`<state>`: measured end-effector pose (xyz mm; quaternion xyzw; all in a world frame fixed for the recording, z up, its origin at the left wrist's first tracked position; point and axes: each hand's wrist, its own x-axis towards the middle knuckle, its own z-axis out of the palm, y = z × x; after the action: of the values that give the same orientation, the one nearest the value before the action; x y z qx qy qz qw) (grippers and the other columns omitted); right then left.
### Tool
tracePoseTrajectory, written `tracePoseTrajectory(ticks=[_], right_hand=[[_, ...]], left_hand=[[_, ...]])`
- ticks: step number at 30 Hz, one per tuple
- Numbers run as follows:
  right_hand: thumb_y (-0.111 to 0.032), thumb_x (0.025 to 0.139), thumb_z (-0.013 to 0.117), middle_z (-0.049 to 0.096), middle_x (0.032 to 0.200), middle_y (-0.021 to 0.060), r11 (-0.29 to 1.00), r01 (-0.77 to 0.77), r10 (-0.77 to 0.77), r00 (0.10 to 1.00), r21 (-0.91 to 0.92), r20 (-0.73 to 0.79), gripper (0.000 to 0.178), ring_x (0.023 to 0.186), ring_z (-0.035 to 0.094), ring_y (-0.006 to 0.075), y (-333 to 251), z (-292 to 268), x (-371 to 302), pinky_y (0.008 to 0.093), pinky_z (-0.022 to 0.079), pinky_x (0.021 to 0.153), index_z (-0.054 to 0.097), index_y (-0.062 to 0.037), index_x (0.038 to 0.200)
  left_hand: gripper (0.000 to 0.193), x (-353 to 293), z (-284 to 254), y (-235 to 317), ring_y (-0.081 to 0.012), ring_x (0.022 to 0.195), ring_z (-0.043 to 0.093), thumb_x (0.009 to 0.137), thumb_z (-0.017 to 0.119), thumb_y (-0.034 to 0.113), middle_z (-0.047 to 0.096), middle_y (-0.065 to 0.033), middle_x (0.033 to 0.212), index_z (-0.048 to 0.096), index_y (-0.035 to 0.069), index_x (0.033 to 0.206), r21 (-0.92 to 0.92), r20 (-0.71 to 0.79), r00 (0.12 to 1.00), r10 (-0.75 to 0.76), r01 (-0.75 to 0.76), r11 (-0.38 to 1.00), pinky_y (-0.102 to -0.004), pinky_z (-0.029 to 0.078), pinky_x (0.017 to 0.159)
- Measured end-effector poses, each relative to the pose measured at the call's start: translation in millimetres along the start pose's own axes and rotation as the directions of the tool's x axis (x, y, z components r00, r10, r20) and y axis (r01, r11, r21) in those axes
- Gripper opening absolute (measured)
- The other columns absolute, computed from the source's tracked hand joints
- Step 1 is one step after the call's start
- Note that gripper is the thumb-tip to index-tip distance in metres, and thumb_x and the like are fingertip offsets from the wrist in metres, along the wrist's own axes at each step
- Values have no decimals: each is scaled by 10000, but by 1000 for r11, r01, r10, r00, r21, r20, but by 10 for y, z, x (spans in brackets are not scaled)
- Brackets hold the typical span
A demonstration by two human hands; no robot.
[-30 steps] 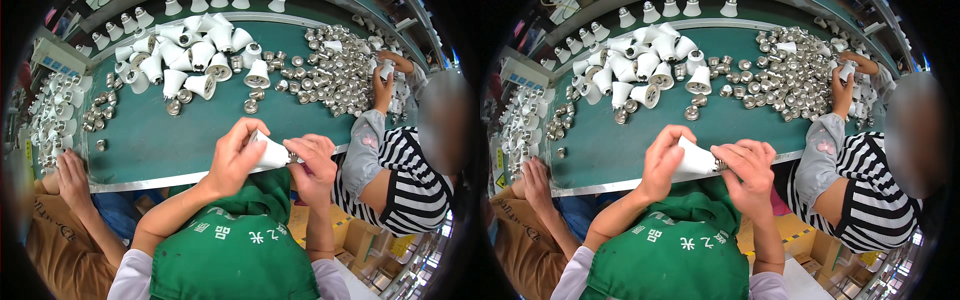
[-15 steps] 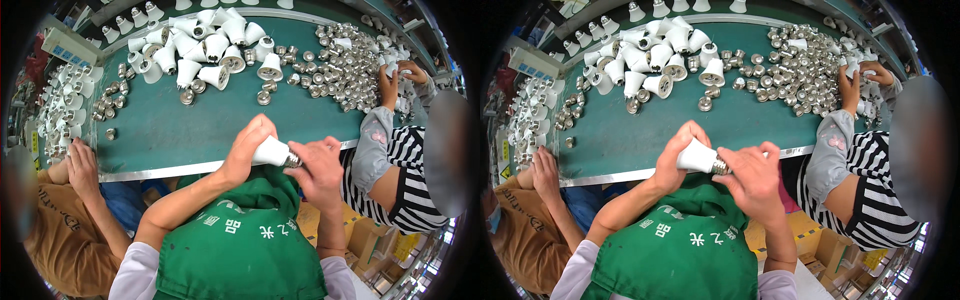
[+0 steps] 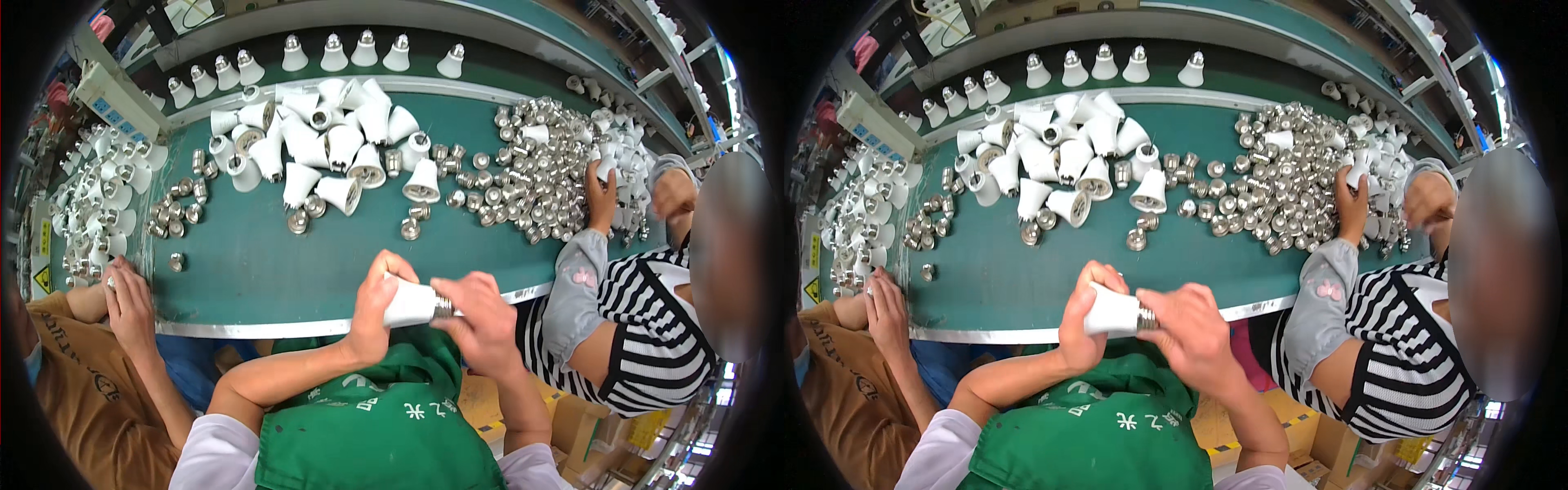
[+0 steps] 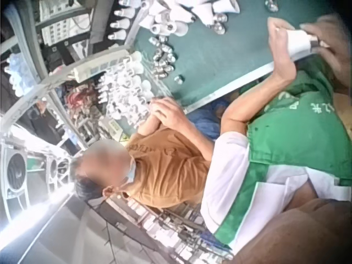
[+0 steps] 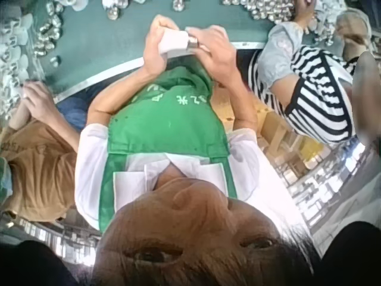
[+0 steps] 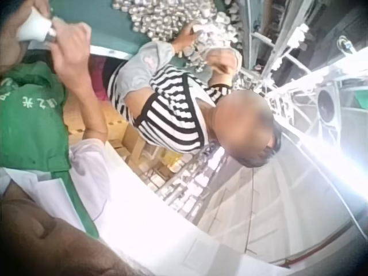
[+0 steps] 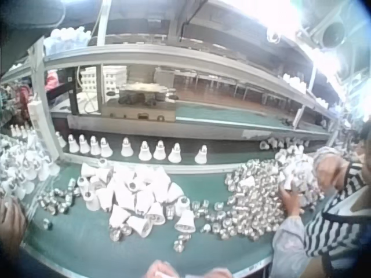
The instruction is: The person assembles the base of LED bulbs by hand, attaching metal screw bases to light bulb housings with LED components.
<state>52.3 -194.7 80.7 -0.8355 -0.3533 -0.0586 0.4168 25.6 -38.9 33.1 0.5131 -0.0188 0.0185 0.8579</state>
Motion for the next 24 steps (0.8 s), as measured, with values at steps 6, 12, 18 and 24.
tracePoseTrajectory(ticks=[6, 12, 18, 24], right_hand=[[-41, 675, 650, 628, 892, 93, 989, -129, 143, 953, 70, -269, 337, 685, 549, 153, 592, -354, 1015, 270, 452, 645, 597, -4, 1006], [-81, 713, 607, 619, 834, 122, 891, -370, 206, 845, -262, -494, 268, 686, 584, 236, 2034, -538, 2149, 335, 457, 648, 543, -24, 968], [-138, 713, 619, 607, 896, 128, 702, -386, 132, 897, -599, -423, 317, 854, 560, 328, 2713, -492, 2750, 425, 431, 717, 529, -74, 1010], [-205, 718, 634, 549, 1087, 126, 651, -320, 29, 917, -688, -399, 413, 1008, 489, 322, 2537, -378, 2606, 415, 394, 814, 523, -97, 1101]], left_hand=[[547, 383, -217, 137, -152, 935, 443, 896, 337, 454, 395, -83, 1165, 285, 58, 1269, 23, -188, 982, -1, 6, 1000, -301, 371, 771], [304, 231, -354, 79, -133, 817, 482, 811, 548, 137, 509, -75, 970, 479, 12, 1079, 198, -69, 990, -120, 131, 971, -248, 406, 730], [238, 333, -356, 60, -180, 744, 556, 716, 644, 41, 557, -127, 914, 566, 4, 937, 576, 145, 985, 89, -157, 802, -273, 479, 641], [228, 431, -378, 65, -173, 679, 533, 729, 641, 41, 557, -117, 920, 561, 16, 942, 516, 121, 989, 82, -134, 846, -273, 460, 596]])
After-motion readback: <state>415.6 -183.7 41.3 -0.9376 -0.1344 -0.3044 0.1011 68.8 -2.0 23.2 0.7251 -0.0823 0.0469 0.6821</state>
